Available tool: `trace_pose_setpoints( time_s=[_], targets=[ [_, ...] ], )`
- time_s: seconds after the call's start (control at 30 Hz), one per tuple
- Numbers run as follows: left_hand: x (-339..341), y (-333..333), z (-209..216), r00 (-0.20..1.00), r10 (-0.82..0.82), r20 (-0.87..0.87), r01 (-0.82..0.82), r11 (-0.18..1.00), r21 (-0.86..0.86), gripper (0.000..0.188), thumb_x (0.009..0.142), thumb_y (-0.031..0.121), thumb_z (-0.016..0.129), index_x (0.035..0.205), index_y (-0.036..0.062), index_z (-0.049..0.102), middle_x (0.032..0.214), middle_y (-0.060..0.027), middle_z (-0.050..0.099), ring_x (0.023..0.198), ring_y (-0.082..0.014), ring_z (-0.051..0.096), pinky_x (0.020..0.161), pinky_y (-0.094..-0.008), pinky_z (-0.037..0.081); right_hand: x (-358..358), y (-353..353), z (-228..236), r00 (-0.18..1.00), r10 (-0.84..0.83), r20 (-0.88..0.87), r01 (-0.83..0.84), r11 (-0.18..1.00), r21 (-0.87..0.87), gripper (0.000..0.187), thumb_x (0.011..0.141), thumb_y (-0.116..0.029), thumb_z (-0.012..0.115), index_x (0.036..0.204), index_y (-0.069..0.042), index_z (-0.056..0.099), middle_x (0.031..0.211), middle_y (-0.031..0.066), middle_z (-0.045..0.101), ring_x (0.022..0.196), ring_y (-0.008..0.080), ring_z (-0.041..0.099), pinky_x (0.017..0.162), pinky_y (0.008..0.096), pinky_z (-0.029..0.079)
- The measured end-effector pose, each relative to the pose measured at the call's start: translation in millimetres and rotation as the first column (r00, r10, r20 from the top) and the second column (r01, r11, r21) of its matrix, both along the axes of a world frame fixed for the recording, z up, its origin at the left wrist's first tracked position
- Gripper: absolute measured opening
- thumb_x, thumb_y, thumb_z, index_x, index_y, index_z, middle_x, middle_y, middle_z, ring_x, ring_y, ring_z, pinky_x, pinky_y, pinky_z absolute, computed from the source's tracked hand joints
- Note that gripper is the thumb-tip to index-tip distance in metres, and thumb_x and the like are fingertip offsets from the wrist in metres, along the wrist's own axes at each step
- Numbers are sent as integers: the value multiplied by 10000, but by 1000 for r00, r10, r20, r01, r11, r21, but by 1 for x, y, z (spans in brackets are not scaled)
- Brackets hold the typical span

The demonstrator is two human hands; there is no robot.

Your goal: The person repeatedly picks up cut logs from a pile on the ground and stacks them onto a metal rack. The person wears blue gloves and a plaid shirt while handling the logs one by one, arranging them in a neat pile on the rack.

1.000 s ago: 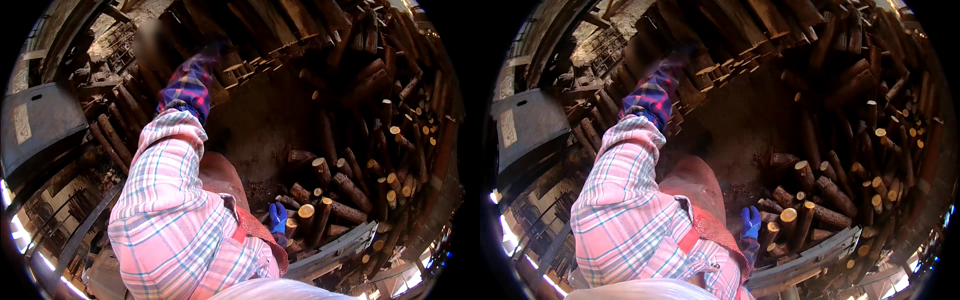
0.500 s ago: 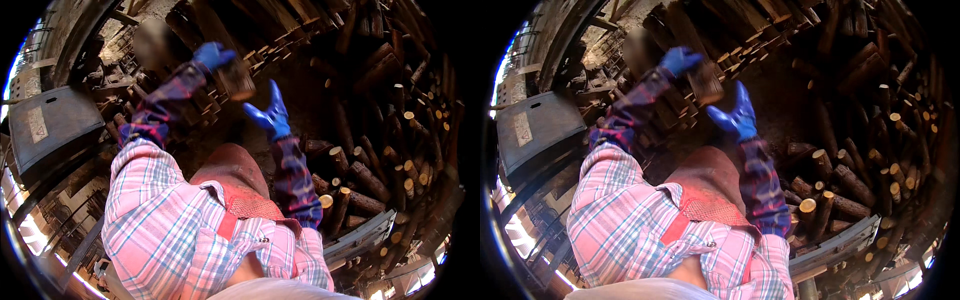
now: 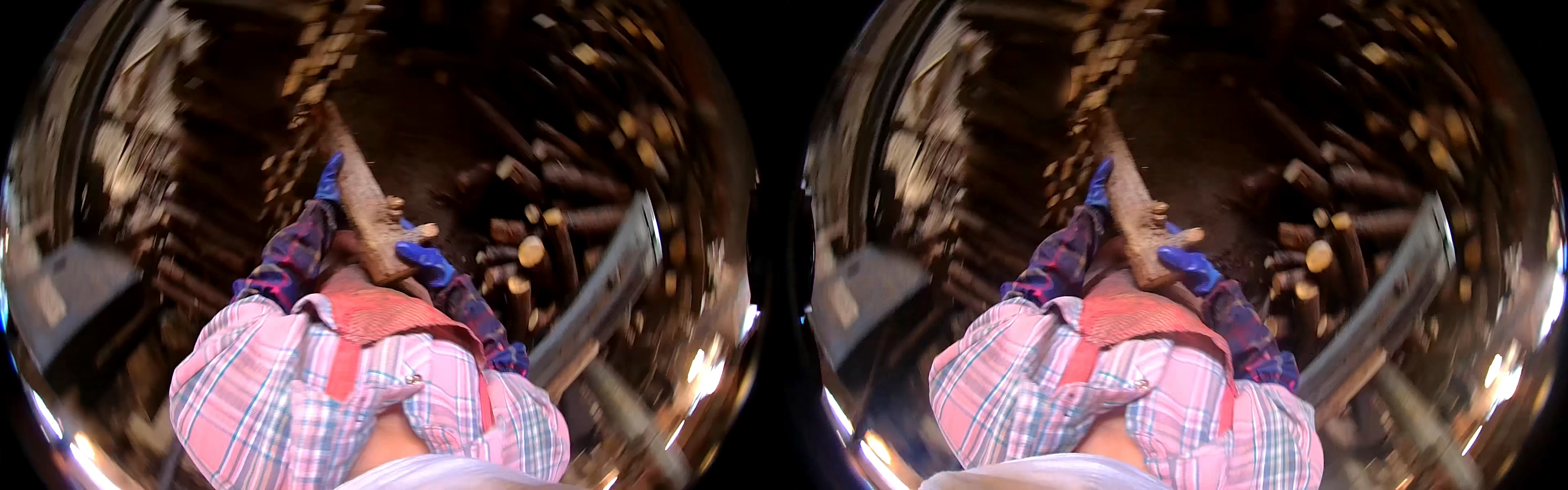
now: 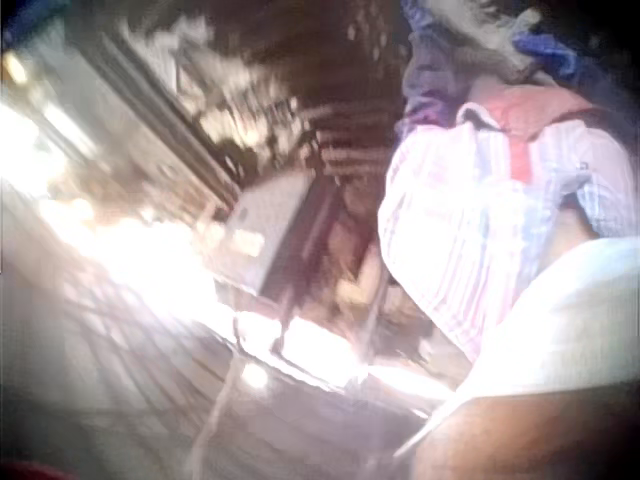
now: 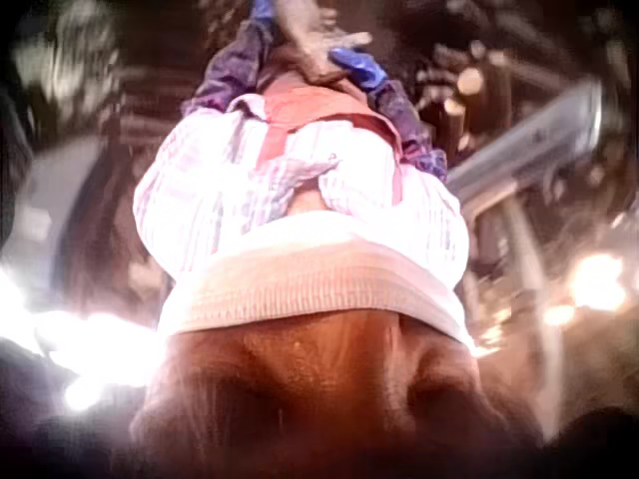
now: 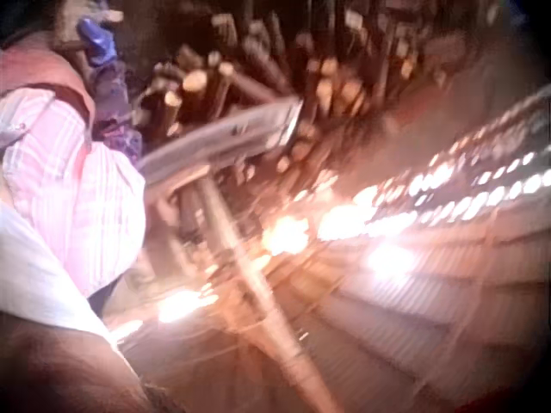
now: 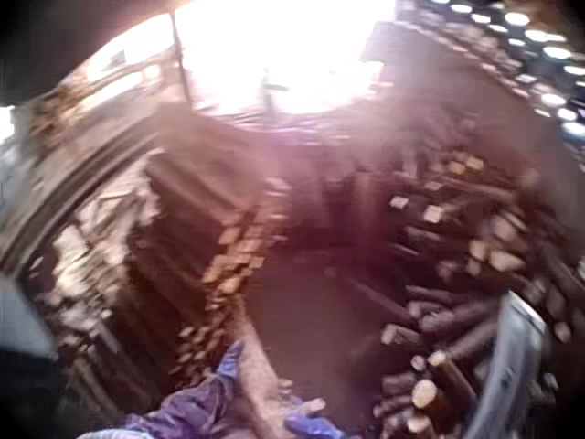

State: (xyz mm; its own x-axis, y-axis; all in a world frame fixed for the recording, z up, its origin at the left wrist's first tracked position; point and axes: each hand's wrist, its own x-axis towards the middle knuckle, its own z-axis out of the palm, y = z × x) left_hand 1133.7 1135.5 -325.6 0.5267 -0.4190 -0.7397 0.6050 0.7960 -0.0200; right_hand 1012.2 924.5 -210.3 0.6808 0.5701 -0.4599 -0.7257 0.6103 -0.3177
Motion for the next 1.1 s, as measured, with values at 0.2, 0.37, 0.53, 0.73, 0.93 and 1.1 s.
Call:
trace_pose_setpoints(
  time_s=[0.2,0.37,0.53,0.73,0.93,1.1],
  targets=[
    [-51,-193,13,925,-291,244,233,943,240,507,792,405,681,1170,78,601,1074,-56,630,987,-224,584,914,-371,466,-149,-106,43,864,-431,260,475,530,-703,846,790,-283,726,1398,28,226,1344,172,419,1230,294,424,1052,413,324],
    [-89,-368,71,734,-377,565,249,923,293,451,824,400,662,1139,80,620,1035,-21,631,927,-171,580,846,-329,473,-219,-203,117,847,370,383,529,-663,-530,976,685,-493,737,1360,49,287,1286,293,430,1201,450,411,1038,493,307],
    [-175,-486,181,549,-291,784,259,951,172,402,850,319,655,1144,65,551,913,-3,608,794,-132,587,726,-286,496,-266,-267,168,847,-53,528,353,-686,-636,1062,676,-510,739,1389,59,195,1146,314,522,954,444,564,808,467,474],
    [-243,-563,287,370,-215,904,365,928,71,418,828,292,679,1140,45,551,973,-46,626,851,-163,606,752,-305,514,-317,-313,197,812,100,575,305,-913,-272,1095,610,-445,825,1421,-14,228,1229,283,482,1101,427,506,917,465,428],
    [-269,-634,383,-189,-2,982,259,965,51,405,932,251,532,1281,49,498,1129,-100,594,996,-159,557,777,-277,474,-355,-397,258,698,158,699,344,-930,-133,939,556,-422,850,1345,-136,429,1163,178,519,1102,352,507,929,446,431],
    [-230,-612,367,-356,-293,887,369,828,422,424,855,309,629,1172,62,494,1063,-65,562,934,-142,556,797,-273,435,-359,-449,245,804,152,575,250,-964,-95,815,586,-462,824,1283,-173,516,1182,194,513,1084,361,518,926,443,441]
  ],
)
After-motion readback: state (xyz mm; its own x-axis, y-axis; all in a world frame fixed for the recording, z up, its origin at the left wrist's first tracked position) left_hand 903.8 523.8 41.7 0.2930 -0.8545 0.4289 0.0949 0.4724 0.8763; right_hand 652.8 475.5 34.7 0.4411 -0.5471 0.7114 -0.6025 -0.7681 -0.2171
